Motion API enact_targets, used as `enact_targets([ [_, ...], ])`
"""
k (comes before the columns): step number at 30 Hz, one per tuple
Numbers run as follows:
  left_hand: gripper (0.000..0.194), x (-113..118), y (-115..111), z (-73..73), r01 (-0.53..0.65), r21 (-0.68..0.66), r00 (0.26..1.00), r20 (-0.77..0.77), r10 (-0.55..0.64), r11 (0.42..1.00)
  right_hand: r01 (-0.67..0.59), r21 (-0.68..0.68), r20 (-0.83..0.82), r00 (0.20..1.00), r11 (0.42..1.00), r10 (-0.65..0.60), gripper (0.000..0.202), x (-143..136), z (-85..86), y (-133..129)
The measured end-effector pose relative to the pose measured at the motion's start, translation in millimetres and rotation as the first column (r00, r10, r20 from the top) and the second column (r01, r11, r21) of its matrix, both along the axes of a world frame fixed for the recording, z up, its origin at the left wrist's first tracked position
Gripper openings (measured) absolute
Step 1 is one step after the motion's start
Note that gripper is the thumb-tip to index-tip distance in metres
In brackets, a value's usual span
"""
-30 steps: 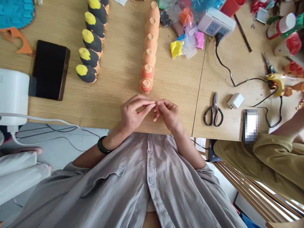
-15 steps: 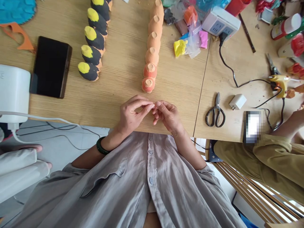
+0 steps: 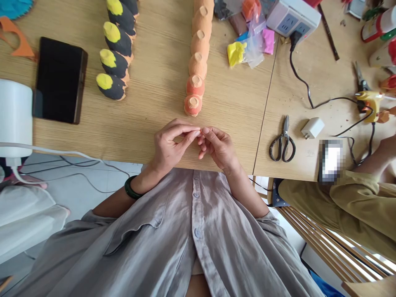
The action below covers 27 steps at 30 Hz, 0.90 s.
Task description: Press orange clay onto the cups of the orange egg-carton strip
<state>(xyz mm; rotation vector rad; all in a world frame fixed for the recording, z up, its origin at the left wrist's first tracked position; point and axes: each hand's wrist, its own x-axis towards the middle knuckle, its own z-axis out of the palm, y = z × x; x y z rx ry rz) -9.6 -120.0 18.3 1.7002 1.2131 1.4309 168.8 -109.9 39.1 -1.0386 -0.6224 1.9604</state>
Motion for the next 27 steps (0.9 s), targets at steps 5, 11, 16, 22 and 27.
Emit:
enact_targets([
  [5,0.021,1.6,-0.9,-0.6,0.026,-0.050,0.999,0.045,-0.023,0.998,0.020,0.002,0.005,1.000,1.000,-0.020,0.066,-0.3,-2.6,0.8],
  [11,0.030,0.9,-2.4,-1.8,-0.050,-0.119,0.996,-0.083,0.040,0.992,-0.005,0.004,0.042,0.999,1.000,0.005,0.063,-0.4,3.1,-1.3],
  [16,0.028,-0.8,-2.7,-1.6,-0.058,-0.120,0.993,-0.111,0.044,0.991,0.010,0.017,0.044,0.999,1.000,-0.011,0.062,-0.8,2.8,-1.9],
  [22,0.018,1.8,-3.1,0.0,-0.001,-0.088,1.000,-0.009,0.001,0.996,0.022,-0.004,0.038,0.999,1.000,-0.022,0.068,-2.8,1.1,0.3],
  [27,0.012,2.8,-2.2,0.2,-0.017,-0.034,0.999,0.030,0.018,0.999,0.011,-0.024,0.014,1.000,1.000,-0.011,0.065,-2.9,4.1,-0.3],
])
